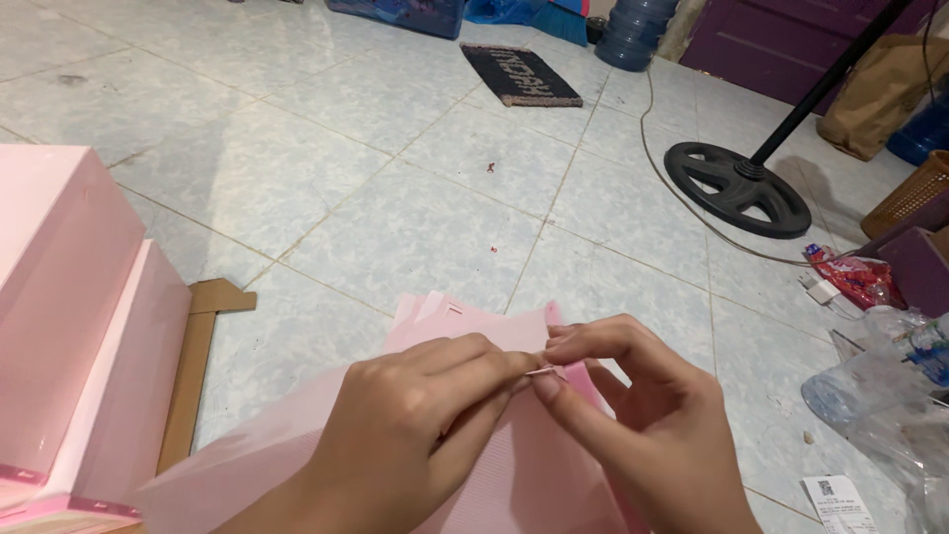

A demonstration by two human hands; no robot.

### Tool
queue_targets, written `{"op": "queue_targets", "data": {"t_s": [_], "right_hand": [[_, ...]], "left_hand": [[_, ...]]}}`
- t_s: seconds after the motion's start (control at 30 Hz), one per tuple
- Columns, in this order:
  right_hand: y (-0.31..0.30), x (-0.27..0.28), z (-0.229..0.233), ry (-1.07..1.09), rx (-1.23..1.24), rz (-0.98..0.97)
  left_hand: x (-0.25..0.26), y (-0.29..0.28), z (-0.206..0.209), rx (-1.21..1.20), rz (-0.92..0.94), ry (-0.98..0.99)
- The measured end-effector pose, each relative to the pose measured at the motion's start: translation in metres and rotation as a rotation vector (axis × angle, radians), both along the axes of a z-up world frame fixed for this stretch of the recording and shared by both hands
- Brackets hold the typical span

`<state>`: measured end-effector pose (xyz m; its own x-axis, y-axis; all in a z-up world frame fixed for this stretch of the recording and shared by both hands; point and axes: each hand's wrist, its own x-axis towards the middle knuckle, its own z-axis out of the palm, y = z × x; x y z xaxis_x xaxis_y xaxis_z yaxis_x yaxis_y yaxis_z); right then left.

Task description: The person assembles pink plastic storage boxes by hand. They remove protective films from clear lids and pink panels, then fit the lids onto the boxes and stack the assembled units.

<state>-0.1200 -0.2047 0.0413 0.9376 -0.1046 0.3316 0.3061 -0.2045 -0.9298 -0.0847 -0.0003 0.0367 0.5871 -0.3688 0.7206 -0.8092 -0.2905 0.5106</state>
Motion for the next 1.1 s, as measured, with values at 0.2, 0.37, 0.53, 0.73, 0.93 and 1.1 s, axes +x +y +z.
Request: {"op": "queue_targets", "data": {"t_s": [0.2, 0.37, 0.53, 0.73, 0.93, 1.1], "right_hand": [[-0.064, 0.022, 0.031, 0.082, 0.114, -0.352], [-0.081, 0.025, 0.007, 0.049, 0.186, -0.283], [-0.102, 0.029, 0.004, 0.011, 0.228, -0.35], [-0.131, 0.029, 0.008, -0.128, 0.277, -0.477], [-0.194, 0.031, -0.028, -0.085, 0.482, -0.612], [-0.24, 0.048, -0.107, 0.546, 0.637, -0.429]], "left_hand": [[0.004, 0.009, -0.007, -0.003, 0.083, 0.15], [0.014, 0.008, -0.012, 0.021, 0.122, 0.065], [0.021, 0.019, 0.006, -0.038, 0.14, 0.074], [0.037, 0.049, 0.041, -0.312, 0.335, 0.101], [0.059, 0.036, -0.003, -0.452, 0.334, 0.332], [0.062, 0.029, -0.049, -0.145, 0.279, 0.516]]}}
